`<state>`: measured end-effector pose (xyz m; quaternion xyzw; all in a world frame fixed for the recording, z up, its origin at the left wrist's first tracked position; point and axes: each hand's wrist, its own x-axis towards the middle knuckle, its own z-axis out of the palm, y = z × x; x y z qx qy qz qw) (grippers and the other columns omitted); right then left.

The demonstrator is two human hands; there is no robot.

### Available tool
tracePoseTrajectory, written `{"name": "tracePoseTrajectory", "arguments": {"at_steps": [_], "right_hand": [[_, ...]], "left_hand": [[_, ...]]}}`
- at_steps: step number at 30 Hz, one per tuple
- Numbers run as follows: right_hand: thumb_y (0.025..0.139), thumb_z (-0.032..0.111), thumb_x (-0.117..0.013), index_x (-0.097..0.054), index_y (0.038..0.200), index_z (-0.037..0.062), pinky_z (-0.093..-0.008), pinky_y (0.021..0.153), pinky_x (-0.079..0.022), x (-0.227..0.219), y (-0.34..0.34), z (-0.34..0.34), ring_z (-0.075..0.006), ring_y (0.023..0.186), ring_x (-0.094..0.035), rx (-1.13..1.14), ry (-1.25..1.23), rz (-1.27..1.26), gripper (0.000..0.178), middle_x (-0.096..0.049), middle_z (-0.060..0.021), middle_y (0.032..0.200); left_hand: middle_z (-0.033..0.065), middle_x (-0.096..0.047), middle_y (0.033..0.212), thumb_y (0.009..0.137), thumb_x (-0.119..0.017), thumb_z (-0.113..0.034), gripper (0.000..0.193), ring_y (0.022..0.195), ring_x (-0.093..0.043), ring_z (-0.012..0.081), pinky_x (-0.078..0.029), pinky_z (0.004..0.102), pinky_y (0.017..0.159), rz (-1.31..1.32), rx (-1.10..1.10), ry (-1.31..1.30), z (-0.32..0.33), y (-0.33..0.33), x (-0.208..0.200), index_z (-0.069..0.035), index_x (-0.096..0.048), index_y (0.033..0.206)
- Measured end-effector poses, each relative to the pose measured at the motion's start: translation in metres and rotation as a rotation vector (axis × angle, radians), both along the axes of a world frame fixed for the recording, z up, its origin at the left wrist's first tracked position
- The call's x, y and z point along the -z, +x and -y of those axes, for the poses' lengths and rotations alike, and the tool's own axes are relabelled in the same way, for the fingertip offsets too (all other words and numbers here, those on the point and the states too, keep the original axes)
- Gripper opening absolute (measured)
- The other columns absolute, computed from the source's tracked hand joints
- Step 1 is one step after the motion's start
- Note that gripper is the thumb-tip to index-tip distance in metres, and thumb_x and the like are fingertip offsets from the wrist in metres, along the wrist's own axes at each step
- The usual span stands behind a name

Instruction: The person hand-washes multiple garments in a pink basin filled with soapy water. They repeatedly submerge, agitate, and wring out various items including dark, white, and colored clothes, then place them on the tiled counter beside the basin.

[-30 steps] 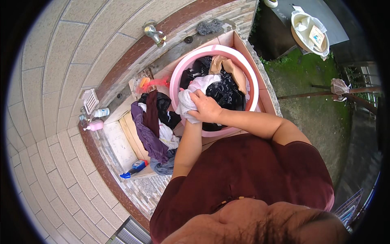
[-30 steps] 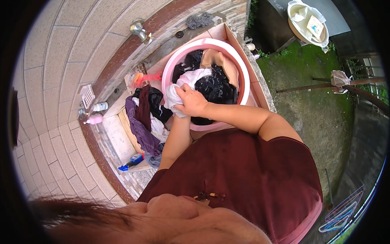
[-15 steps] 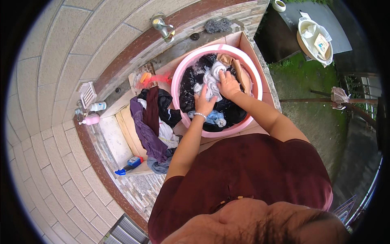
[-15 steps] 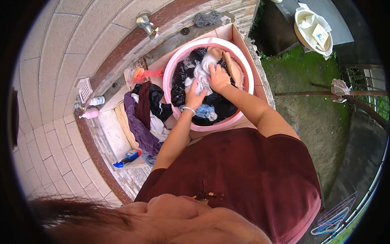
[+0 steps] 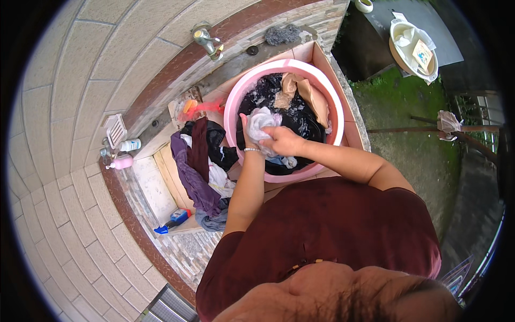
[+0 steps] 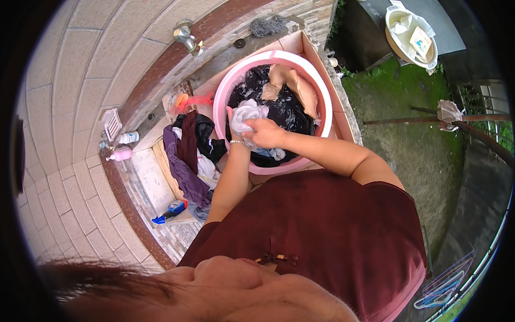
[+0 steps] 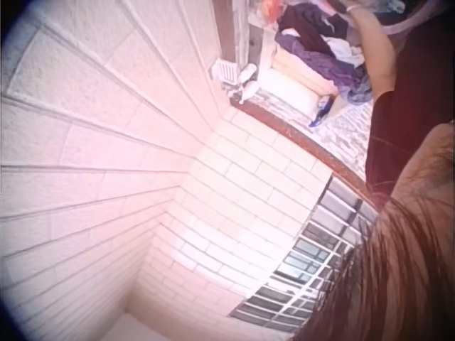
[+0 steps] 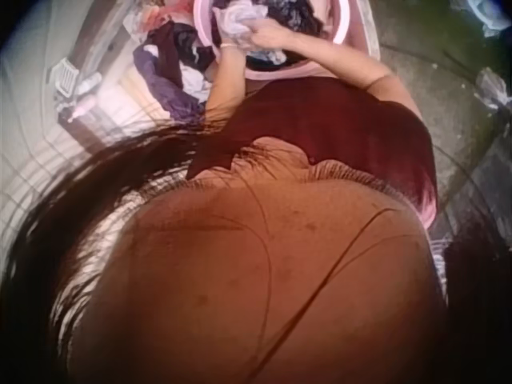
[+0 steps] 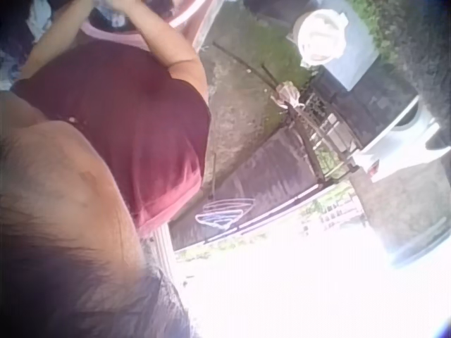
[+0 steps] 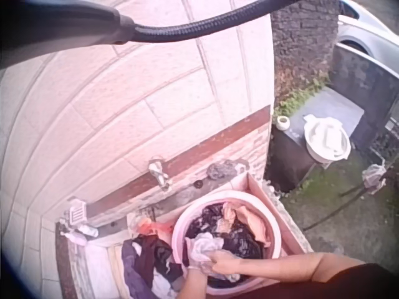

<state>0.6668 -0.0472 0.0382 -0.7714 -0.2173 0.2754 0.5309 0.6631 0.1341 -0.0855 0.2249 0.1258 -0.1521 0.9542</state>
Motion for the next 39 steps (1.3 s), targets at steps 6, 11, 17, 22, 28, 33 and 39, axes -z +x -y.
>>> {"name": "tracePoseTrajectory", "arguments": {"at_steps": [6,11,17,22,28,33,39], "right_hand": [[0.082,0.037,-0.066,-0.065,0.098,0.0063,-0.0461,0.079,-0.051,-0.016,-0.012,-0.009,-0.0335,0.082,-0.068,-0.197,-0.03,0.685,0.035,-0.07,-0.0145,0.085],[0.085,0.043,-0.062,-0.067,0.084,0.0083,-0.0437,0.073,-0.055,-0.019,0.049,-0.037,-0.0333,0.081,-0.07,0.098,-0.375,0.486,0.036,-0.071,-0.0163,0.085],[0.095,0.031,-0.051,-0.05,0.135,0.0133,-0.0466,0.091,-0.05,0.097,0.12,0.038,-0.0377,0.102,-0.065,0.366,-0.682,0.582,0.044,-0.065,-0.0224,0.114],[0.09,0.013,-0.051,-0.048,0.139,0.0233,-0.0405,0.09,-0.05,0.089,0.075,0.04,-0.0344,0.108,-0.061,0.189,-0.755,0.538,0.05,-0.048,-0.0203,0.126],[0.09,0.012,-0.051,-0.053,0.134,0.0207,-0.0432,0.091,-0.051,0.142,0.062,0.043,-0.0308,0.109,-0.064,-0.158,-0.692,0.514,0.045,-0.054,-0.0217,0.13],[0.085,0.013,-0.057,-0.068,0.115,0.0174,-0.0436,0.089,-0.053,0.099,0.09,0.038,-0.0338,0.098,-0.068,-0.183,-0.834,0.363,0.033,-0.063,-0.02,0.122],[0.072,0.016,-0.066,-0.072,0.098,0.0136,-0.043,0.086,-0.052,-0.025,0.074,0.044,-0.0355,0.095,-0.065,0.104,-0.113,0.306,0.027,-0.065,-0.0135,0.099]], "left_hand": [[0.01,-0.06,0.129,0.097,-0.045,-0.06,0.065,0.109,-0.063,0.0286,-0.053,0.0421,0.093,0.095,-0.067,0.07,0.042,-0.01,-0.046,-0.006,-0.051,0.133],[0.0098,-0.059,0.131,0.098,-0.045,-0.057,0.062,0.11,-0.062,0.0285,-0.053,0.042,0.094,-0.249,-0.146,0.263,0.047,0.01,-0.027,-0.007,-0.051,0.133],[0.0114,-0.053,0.14,0.096,-0.048,-0.057,0.066,0.118,-0.058,0.0299,-0.048,0.0502,0.098,-0.516,-0.044,0.872,0.037,-0.006,-0.078,-0.007,-0.049,0.138],[0.0228,-0.039,0.147,0.083,-0.065,-0.014,0.068,0.129,-0.04,0.0481,-0.04,0.046,0.106,-0.14,-0.047,2.068,0.031,-0.026,-0.033,0.002,-0.039,0.145],[0.0181,-0.031,0.153,0.086,-0.055,-0.015,0.058,0.136,-0.033,0.0408,-0.035,0.0522,0.107,0.003,0.625,2.258,0.058,-0.02,-0.038,-0.037,-0.051,0.14],[0.022,-0.04,0.146,0.078,-0.07,-0.019,0.057,0.131,-0.043,0.0405,-0.038,0.0481,0.107,0.019,0.811,2.131,0.026,0.006,-0.008,-0.026,-0.057,0.134],[0.0237,-0.04,0.143,0.061,-0.089,-0.025,0.093,0.133,-0.038,0.0371,-0.033,0.0445,0.112,0.311,0.08,1.897,0.031,-0.02,-0.079,-0.009,-0.045,0.141]]}}
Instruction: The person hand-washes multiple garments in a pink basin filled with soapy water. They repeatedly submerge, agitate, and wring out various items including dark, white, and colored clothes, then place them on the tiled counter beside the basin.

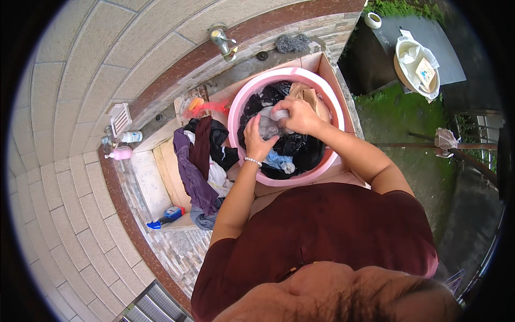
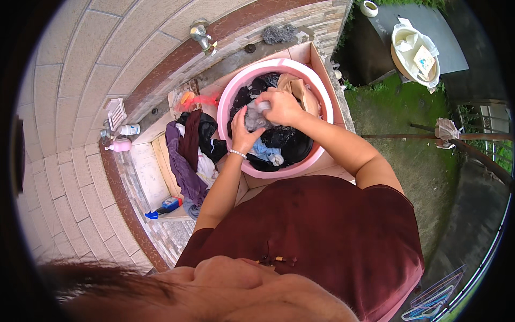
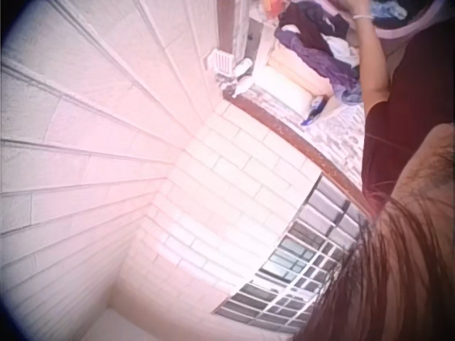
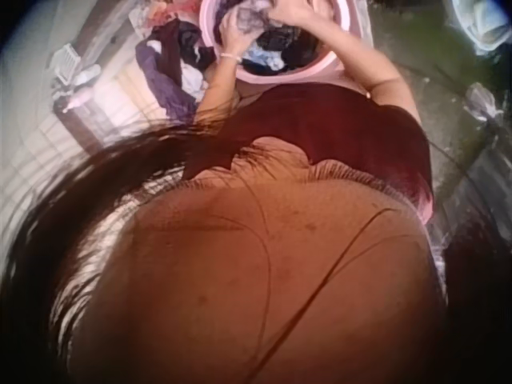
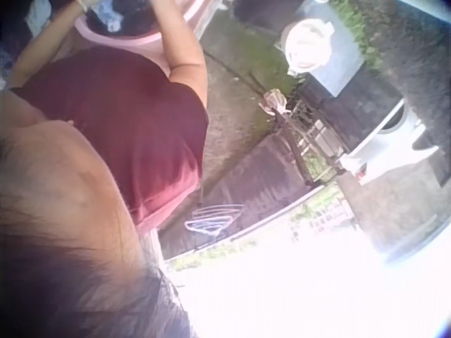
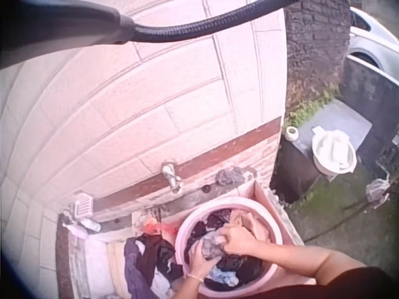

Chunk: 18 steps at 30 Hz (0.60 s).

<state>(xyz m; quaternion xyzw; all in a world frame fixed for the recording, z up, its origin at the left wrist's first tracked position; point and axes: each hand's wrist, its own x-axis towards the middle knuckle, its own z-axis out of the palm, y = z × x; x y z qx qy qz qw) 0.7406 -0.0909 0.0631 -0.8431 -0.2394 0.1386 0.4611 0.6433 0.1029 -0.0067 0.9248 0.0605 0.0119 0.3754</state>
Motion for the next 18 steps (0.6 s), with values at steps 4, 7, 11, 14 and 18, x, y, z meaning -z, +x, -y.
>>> {"name": "tracePoseTrajectory", "arguments": {"at_steps": [4,7,11,14,18], "right_hand": [[0.071,0.003,-0.066,-0.069,0.101,0.0043,-0.0364,0.084,-0.05,-0.101,-0.019,-0.024,-0.0311,0.095,-0.063,-0.13,0.412,0.082,0.03,-0.062,-0.0128,0.096],[0.074,0.001,-0.066,-0.069,0.101,0.0033,-0.0336,0.085,-0.05,-0.146,-0.026,-0.019,-0.0243,0.095,-0.063,-0.148,0.6,0.072,0.027,-0.063,-0.0096,0.097],[0.088,0.0,-0.064,-0.064,0.114,0.0013,-0.0254,0.083,-0.052,-0.144,-0.003,0.017,-0.0114,0.095,-0.064,0.143,0.928,-0.348,0.025,-0.067,-0.0048,0.103],[0.094,0.011,-0.061,-0.056,0.126,0.0027,-0.0331,0.079,-0.054,-0.081,0.019,0.051,-0.016,0.093,-0.066,0.452,0.946,-0.588,0.034,-0.068,-0.0067,0.106],[0.095,0.046,-0.06,-0.055,0.13,0.0075,-0.054,0.089,-0.051,-0.021,-0.011,0.039,-0.0248,0.109,-0.063,0.479,0.703,-1.368,0.052,-0.065,-0.0102,0.119]], "left_hand": [[0.0134,-0.045,0.139,0.066,-0.089,-0.026,0.099,0.13,-0.043,0.0297,-0.037,0.0412,0.108,0.058,0.029,-0.383,0.022,0.013,-0.038,-0.003,-0.034,0.145],[0.0094,-0.051,0.134,0.067,-0.089,-0.025,0.099,0.125,-0.05,0.0261,-0.044,0.0395,0.102,0.131,0.005,-0.584,0.016,0.038,-0.053,-0.003,-0.033,0.146],[0.0072,-0.052,0.134,0.073,-0.072,0.011,0.078,0.123,-0.054,0.0222,-0.046,0.0345,0.103,0.044,-0.139,-1.136,0.006,0.02,-0.092,-0.006,-0.039,0.141],[0.0139,-0.05,0.136,0.071,-0.059,0.018,0.086,0.121,-0.055,0.024,-0.048,0.034,0.098,0.208,-0.033,-1.086,0.026,0.023,-0.142,-0.006,-0.03,0.147],[0.0151,-0.051,0.131,0.068,-0.058,0.008,0.086,0.119,-0.054,0.0228,-0.045,0.0332,0.1,0.212,0.225,-0.754,0.062,0.018,-0.166,-0.003,-0.027,0.148]]}}
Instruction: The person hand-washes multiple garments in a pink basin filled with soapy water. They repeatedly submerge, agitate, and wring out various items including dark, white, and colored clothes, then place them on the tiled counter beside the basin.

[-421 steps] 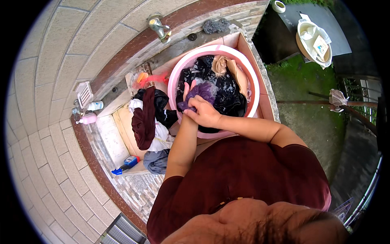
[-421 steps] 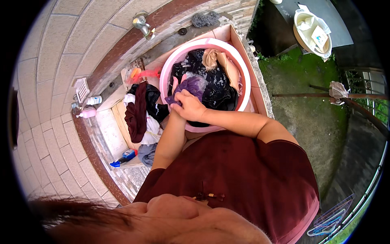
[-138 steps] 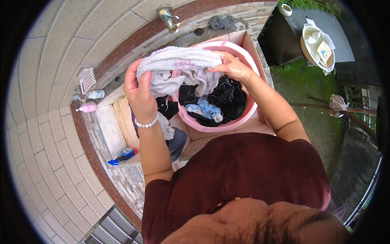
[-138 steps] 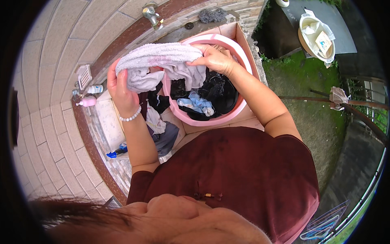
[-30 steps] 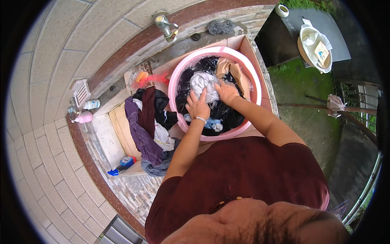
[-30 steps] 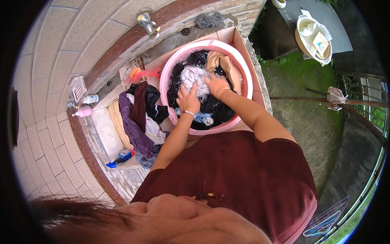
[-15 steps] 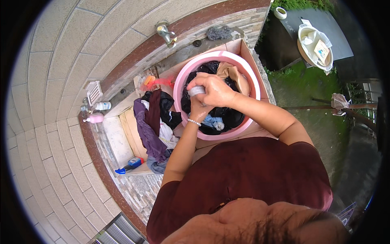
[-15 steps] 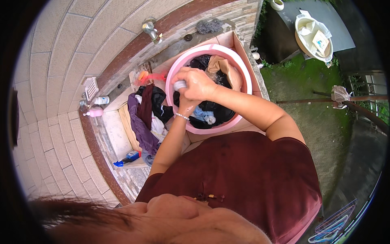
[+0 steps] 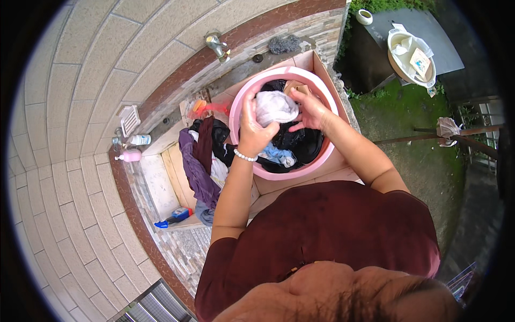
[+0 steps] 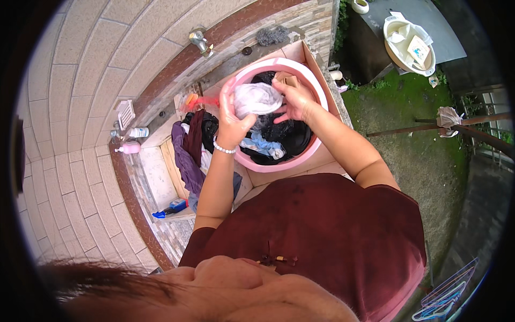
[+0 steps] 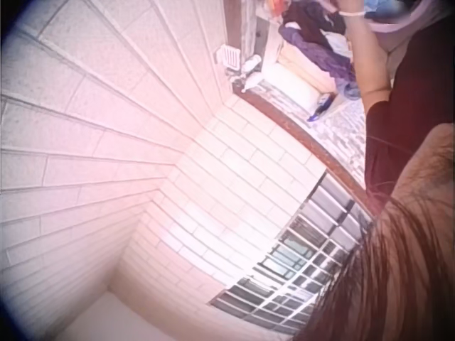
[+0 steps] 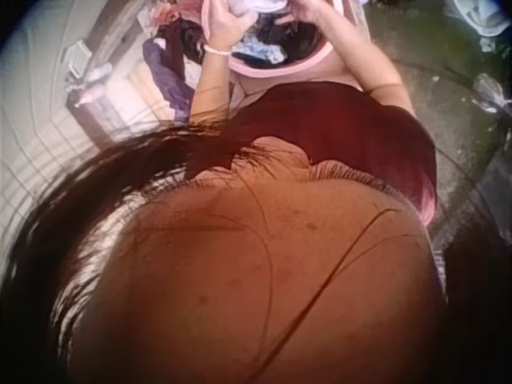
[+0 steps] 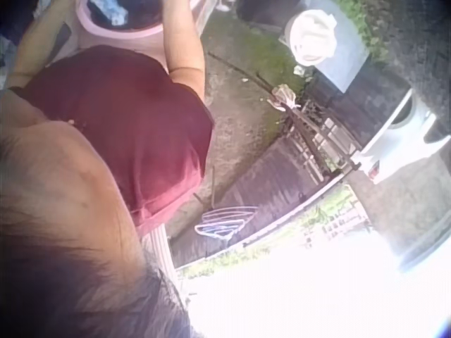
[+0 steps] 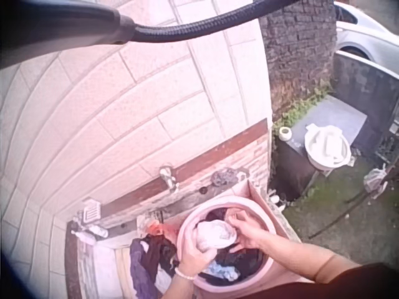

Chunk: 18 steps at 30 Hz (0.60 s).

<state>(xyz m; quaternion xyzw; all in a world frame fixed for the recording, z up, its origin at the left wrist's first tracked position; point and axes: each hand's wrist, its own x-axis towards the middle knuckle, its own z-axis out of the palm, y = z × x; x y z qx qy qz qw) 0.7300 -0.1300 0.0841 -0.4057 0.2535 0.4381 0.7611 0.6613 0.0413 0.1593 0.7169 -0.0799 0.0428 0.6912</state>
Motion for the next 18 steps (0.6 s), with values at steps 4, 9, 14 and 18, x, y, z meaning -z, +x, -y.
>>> {"name": "tracePoseTrajectory", "arguments": {"at_steps": [4,9,14,18], "right_hand": [[0.088,0.069,-0.052,-0.067,0.087,0.0048,-0.0474,0.083,-0.055,0.065,-0.023,-0.03,-0.0334,0.082,-0.068,0.004,0.866,-0.224,0.066,-0.07,-0.0147,0.086],[0.091,0.064,-0.053,-0.065,0.093,0.0036,-0.0498,0.085,-0.055,0.049,-0.029,-0.042,-0.0334,0.087,-0.066,0.314,0.907,-0.142,0.062,-0.069,-0.0152,0.092],[0.097,0.058,-0.044,-0.055,0.13,-0.0005,-0.0488,0.101,-0.048,0.006,-0.027,-0.051,-0.0358,0.113,-0.061,0.32,0.997,-0.046,0.068,-0.062,-0.0193,0.125],[0.097,0.037,-0.056,-0.057,0.124,-0.0023,-0.0482,0.101,-0.048,0.005,-0.003,-0.064,-0.035,0.112,-0.062,0.459,0.719,-0.047,0.048,-0.064,-0.0217,0.121]], "left_hand": [[0.0114,-0.059,0.12,0.066,-0.064,-0.001,0.064,0.114,-0.057,0.0201,-0.042,0.0342,0.103,-0.062,0.319,0.224,0.03,-0.018,-0.007,-0.002,-0.054,0.129],[0.005,-0.062,0.116,0.068,-0.058,-0.001,0.056,0.116,-0.056,0.0145,-0.042,0.0295,0.101,-0.347,0.349,-0.164,0.011,-0.033,0.013,-0.001,-0.056,0.124],[0.0172,-0.041,0.145,0.069,-0.067,-0.012,0.085,0.133,-0.047,0.0324,-0.039,0.0438,0.11,-0.163,0.188,-0.79,-0.009,-0.012,0.012,-0.001,-0.033,0.146],[0.0172,-0.051,0.136,0.085,-0.072,-0.023,0.076,0.132,-0.047,0.0303,-0.038,0.0446,0.111,-0.101,-0.214,-0.445,-0.025,0.001,0.044,-0.002,-0.034,0.147]]}}
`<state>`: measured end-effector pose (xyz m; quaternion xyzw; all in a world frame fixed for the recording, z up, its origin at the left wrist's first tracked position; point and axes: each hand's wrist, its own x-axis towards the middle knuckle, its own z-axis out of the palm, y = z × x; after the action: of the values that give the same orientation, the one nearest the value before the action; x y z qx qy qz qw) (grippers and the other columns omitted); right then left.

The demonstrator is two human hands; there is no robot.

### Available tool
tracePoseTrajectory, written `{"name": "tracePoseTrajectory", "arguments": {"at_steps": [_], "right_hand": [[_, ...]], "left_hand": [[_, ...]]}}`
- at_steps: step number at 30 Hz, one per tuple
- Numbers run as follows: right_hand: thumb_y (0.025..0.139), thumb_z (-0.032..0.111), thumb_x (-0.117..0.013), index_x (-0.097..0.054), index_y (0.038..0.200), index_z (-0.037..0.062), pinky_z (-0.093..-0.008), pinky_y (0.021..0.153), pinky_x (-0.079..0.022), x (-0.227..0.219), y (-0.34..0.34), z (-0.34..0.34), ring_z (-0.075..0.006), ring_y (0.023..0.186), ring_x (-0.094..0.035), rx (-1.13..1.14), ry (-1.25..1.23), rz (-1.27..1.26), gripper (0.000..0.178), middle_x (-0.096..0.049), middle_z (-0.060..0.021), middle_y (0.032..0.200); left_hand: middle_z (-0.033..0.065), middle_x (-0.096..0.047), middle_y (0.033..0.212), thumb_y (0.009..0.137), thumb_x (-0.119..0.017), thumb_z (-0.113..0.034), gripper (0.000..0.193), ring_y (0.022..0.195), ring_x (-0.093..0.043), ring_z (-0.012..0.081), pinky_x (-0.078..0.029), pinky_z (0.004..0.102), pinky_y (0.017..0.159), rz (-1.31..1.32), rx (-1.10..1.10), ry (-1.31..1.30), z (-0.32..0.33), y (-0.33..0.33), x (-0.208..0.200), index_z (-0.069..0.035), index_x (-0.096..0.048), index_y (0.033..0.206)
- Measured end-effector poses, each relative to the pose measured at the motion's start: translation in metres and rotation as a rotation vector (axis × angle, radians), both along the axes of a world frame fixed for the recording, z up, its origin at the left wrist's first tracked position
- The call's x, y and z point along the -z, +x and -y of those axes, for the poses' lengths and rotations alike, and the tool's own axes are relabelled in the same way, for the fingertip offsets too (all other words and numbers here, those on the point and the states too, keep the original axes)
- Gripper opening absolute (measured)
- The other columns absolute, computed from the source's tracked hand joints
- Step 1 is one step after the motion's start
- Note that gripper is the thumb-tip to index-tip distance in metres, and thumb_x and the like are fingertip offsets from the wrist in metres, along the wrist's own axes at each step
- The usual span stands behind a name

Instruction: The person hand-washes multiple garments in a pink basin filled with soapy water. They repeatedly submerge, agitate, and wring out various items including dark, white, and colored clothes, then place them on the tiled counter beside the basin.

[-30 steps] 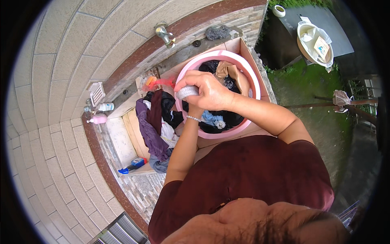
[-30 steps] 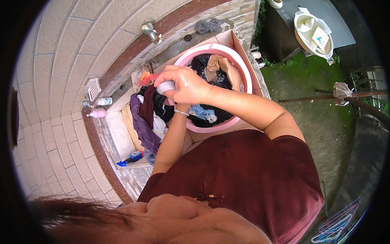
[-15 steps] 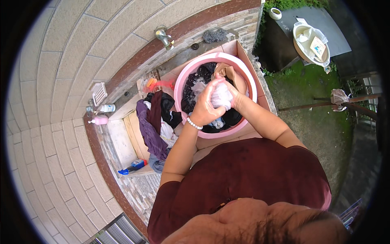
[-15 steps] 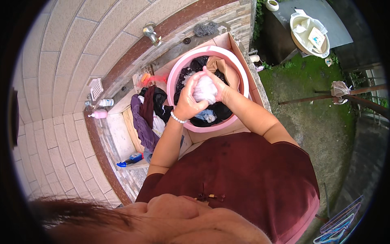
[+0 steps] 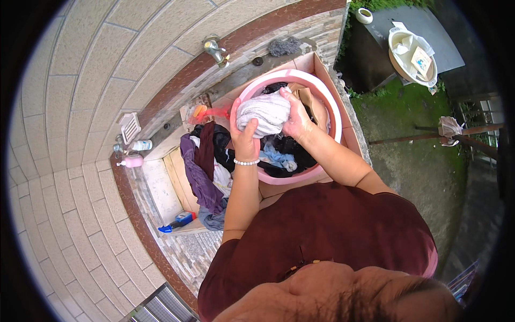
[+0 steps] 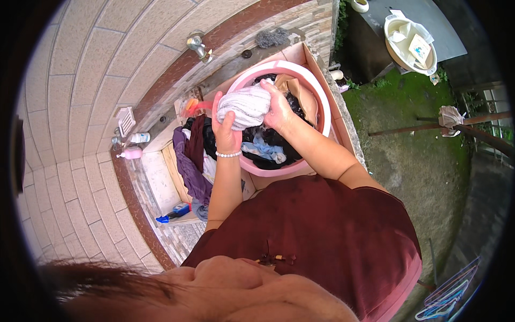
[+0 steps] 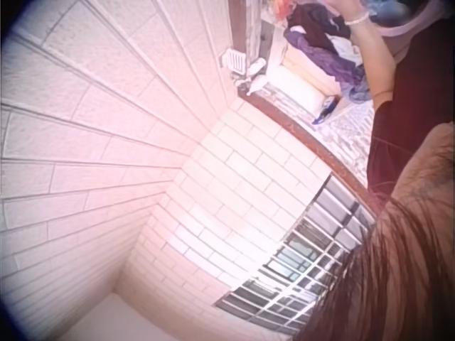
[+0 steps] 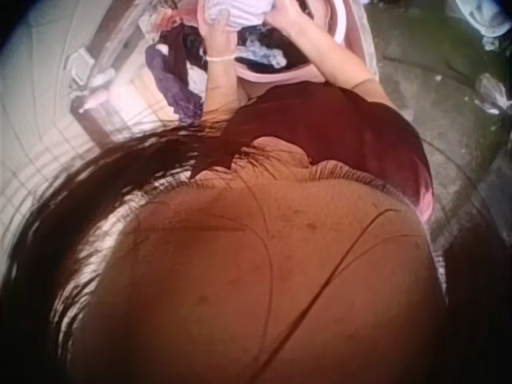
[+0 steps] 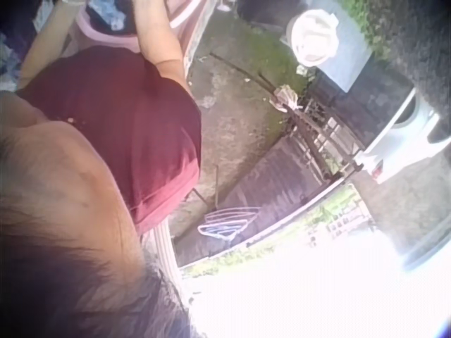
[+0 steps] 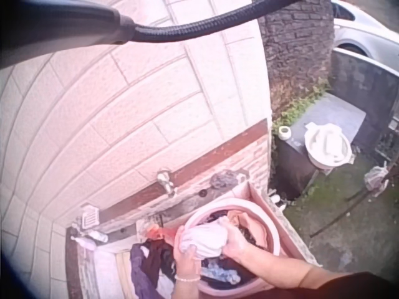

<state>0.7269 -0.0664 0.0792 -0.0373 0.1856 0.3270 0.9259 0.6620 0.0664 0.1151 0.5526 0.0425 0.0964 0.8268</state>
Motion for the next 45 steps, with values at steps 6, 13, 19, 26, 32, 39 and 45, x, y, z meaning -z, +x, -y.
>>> {"name": "tracePoseTrajectory", "arguments": {"at_steps": [6,13,19,26,32,39,45], "right_hand": [[0.081,0.002,-0.069,-0.059,0.127,0.0081,-0.0326,0.09,-0.05,-0.039,-0.008,-0.017,-0.018,0.103,-0.063,0.477,-1.295,1.156,0.048,-0.067,-0.0067,0.105],[0.068,0.035,-0.078,-0.065,0.074,0.0145,-0.0374,0.074,-0.051,-0.072,-0.021,-0.011,-0.0218,0.082,-0.062,0.492,-1.319,2.11,0.025,-0.063,-0.0016,0.087],[0.066,0.026,-0.064,-0.069,0.077,0.0098,-0.0341,0.07,-0.05,-0.033,-0.053,-0.028,-0.0185,0.075,-0.06,0.24,-1.237,2.608,0.021,-0.064,-0.0009,0.082],[0.071,0.02,-0.064,-0.075,0.086,0.0032,-0.0448,0.064,-0.053,0.093,-0.09,-0.064,-0.0248,0.079,-0.068,-0.067,-1.409,2.773,0.026,-0.072,-0.0099,0.089],[0.078,0.017,-0.061,-0.068,0.075,0.0033,-0.0448,0.068,-0.052,0.128,-0.106,-0.057,-0.0226,0.081,-0.067,-0.141,-0.978,2.845,0.015,-0.068,-0.0065,0.08],[0.073,0.021,-0.067,-0.063,0.062,0.0085,-0.0407,0.072,-0.051,0.033,-0.074,-0.016,-0.0258,0.075,-0.06,-0.07,-0.848,2.421,0.017,-0.06,-0.0045,0.072],[0.103,0.042,-0.048,-0.064,0.091,0.0022,-0.0339,0.078,-0.054,-0.05,-0.015,-0.001,-0.0183,0.082,-0.064,-0.122,-0.588,0.39,0.045,-0.065,-0.0068,0.086]], "left_hand": [[0.009,-0.052,0.139,0.099,-0.043,-0.052,0.059,0.128,-0.051,0.026,-0.039,0.0465,0.11,-0.424,0.159,-0.789,-0.001,0.009,0.029,-0.014,-0.044,0.144],[0.0118,-0.061,0.117,0.098,-0.052,-0.04,0.035,0.112,-0.06,0.0273,-0.049,0.0423,0.097,-0.16,0.445,0.135,-0.046,0.021,0.069,-0.011,-0.056,0.117],[0.0098,-0.066,0.086,0.088,-0.071,-0.02,0.018,0.08,-0.066,0.0246,-0.054,0.0368,0.073,-0.78,0.989,-0.06,-0.03,0.07,0.02,-0.008,-0.058,0.088],[0.0103,-0.064,0.07,0.061,-0.076,-0.022,0.022,0.065,-0.06,0.0236,-0.05,0.0374,0.064,-0.413,1.2,1.092,0.007,0.065,0.064,-0.007,-0.064,0.072],[0.0142,-0.069,0.084,0.071,-0.06,-0.01,0.011,0.085,-0.066,0.0344,-0.053,0.0435,0.077,-0.448,1.112,1.52,0.039,0.023,0.082,-0.012,-0.07,0.076],[0.0025,-0.067,0.082,0.091,-0.069,-0.041,0.036,0.07,-0.061,0.0126,-0.051,0.0312,0.064,-0.784,0.706,0.383,-0.024,0.017,0.091,-0.005,-0.065,0.091],[0.0039,-0.064,0.098,0.097,-0.052,-0.055,0.056,0.092,-0.058,0.0128,-0.047,0.0302,0.085,-0.372,-0.141,-0.1,-0.048,-0.019,0.017,-0.002,-0.061,0.109]]}}
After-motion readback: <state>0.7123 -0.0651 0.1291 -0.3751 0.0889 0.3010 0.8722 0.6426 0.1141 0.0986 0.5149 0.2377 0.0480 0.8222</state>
